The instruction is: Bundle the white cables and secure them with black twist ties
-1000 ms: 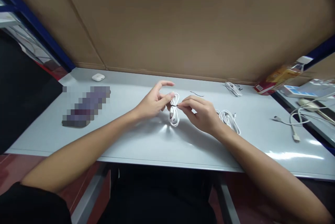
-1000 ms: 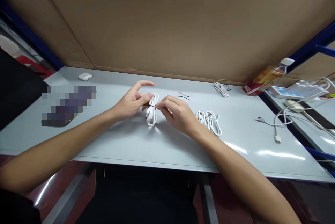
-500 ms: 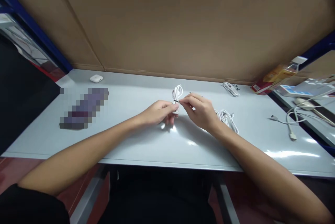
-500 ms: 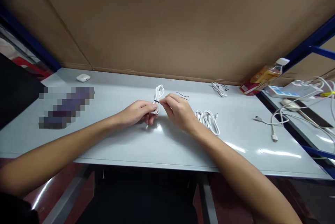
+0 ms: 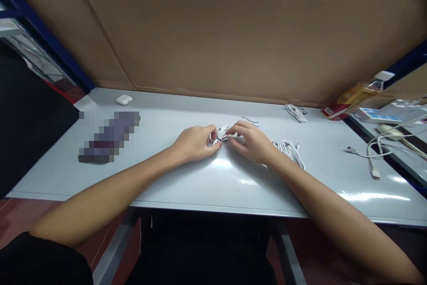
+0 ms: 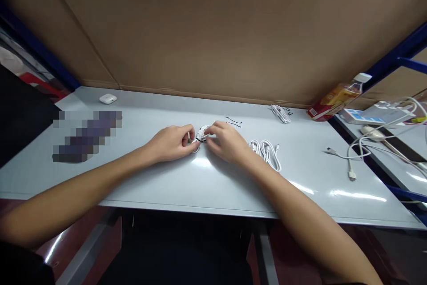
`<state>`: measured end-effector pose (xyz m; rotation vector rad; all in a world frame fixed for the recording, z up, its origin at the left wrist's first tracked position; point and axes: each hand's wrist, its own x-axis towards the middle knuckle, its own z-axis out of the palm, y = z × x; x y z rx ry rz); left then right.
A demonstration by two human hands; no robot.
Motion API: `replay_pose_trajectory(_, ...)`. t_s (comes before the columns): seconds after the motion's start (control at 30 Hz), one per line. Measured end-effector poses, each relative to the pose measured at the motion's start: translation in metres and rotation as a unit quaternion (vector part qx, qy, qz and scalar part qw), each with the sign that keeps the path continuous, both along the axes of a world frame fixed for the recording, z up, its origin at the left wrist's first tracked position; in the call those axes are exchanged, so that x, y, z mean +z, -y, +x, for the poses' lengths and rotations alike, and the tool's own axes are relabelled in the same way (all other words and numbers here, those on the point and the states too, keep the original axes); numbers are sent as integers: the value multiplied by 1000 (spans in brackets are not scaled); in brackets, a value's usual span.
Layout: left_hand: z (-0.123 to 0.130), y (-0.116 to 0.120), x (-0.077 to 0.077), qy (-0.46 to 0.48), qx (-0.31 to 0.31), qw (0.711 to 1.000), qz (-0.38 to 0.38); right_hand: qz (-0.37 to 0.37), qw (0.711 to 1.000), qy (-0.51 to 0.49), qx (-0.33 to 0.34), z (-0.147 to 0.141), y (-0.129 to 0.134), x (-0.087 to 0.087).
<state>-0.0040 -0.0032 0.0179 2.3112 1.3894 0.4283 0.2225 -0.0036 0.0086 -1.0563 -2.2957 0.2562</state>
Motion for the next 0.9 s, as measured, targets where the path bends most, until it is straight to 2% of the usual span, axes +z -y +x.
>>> replay_pose_trajectory(0.17,2,-3,-1,11,21,1000,-20,-24,991,-43,-122,26,-12,23)
replay_pose_trajectory(0.27,-2,-11,2,-12,71,997,-11,-46,984,-46,-167,44,-19,32)
replay_pose_trajectory(0.4,-15,-29,7,-46,147,988,18,-70,977,-25,-198,63,-28,35)
replay_pose_trajectory(0.57,-30,-44,10,-77,182,980,9,-92,978,-2,-189,73,-31,36)
replay_pose_trajectory(0.73,-33,-45,10,-90,177,980,11,-131,976,29,-170,76,-31,38)
replay_pose_trajectory(0.9,-30,-42,7,-96,155,980,78,-170,973,50,-146,85,-33,41)
